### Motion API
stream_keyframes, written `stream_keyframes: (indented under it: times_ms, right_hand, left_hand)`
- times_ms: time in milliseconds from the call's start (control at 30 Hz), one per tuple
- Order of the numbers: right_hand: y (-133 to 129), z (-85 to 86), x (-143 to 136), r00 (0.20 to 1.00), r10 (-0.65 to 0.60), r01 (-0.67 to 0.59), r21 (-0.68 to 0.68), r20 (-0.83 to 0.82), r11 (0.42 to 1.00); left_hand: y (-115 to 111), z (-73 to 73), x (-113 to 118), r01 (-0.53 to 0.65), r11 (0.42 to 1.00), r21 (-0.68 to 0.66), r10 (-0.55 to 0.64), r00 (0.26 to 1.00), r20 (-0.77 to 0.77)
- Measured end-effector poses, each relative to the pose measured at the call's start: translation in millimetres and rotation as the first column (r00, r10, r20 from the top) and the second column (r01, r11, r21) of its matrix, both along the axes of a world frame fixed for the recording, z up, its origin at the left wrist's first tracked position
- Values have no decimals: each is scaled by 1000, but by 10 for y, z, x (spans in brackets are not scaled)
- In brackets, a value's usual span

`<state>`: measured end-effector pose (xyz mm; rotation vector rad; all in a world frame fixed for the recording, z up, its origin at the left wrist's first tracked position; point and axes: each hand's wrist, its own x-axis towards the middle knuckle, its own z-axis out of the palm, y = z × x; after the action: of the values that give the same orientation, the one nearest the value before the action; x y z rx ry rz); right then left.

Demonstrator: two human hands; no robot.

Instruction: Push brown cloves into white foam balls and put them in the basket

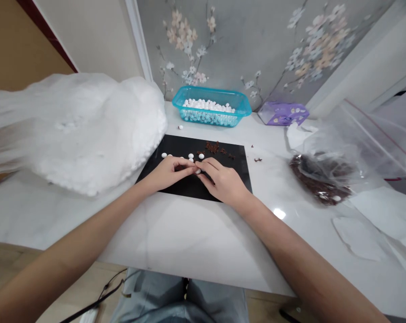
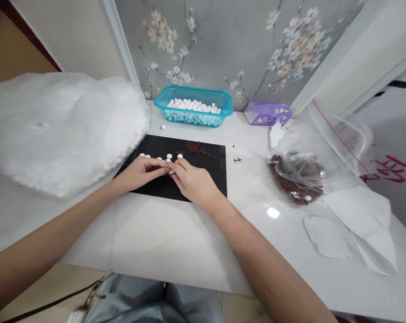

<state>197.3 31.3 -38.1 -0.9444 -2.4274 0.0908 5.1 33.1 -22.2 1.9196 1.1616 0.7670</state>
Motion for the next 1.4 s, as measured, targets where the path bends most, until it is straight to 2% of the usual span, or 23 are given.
stream_keyframes:
  times_ms: [367, 533, 700, 800, 900, 1033, 1133, 1267, 1400]
  right_hand:
    - [-25, -38, -15, 998, -10, 8, -32, -68, 999]
    - [17, -33, -5, 999, -32, 32, -21, -7, 999]
    - [80, 36, 92, 999, -24, 25, -17, 45, 1000]
    - [142, 47, 163, 993, -119, 120, -40, 17, 992]
    - [229, 17, 223, 938, -344, 341, -80, -34, 937]
    - [315, -37, 279, 800, -599, 587, -169, -25, 792]
    - [326, -52, 288, 745, -667, 653, -211, 6, 728]
    - [312, -44, 260, 708, -706, 690, -224, 14, 688]
    - [310, -34, 233, 683, -731, 710, -244, 10, 660]
  left_hand:
    - [-10, 10, 9, 42, 999, -7, -42, 999, -34]
    - [-4, -7, 24, 52, 998, 17, -51, 997, -58]
    - [-9, -14, 11, 30, 973, 227, 23, 974, -224]
    - [-18, -12, -12, 26, 948, 318, 80, 946, -315]
    - [-25, -1, -21, 60, 936, 347, 84, 919, -386]
    - [-18, 20, -37, 21, 911, 412, 158, 904, -397]
    - [13, 18, -60, 26, 879, 476, 199, 887, -416]
    - [86, -20, -28, 157, 881, 447, 122, 837, -533]
    - [149, -51, 71, 226, 884, 410, 75, 796, -601]
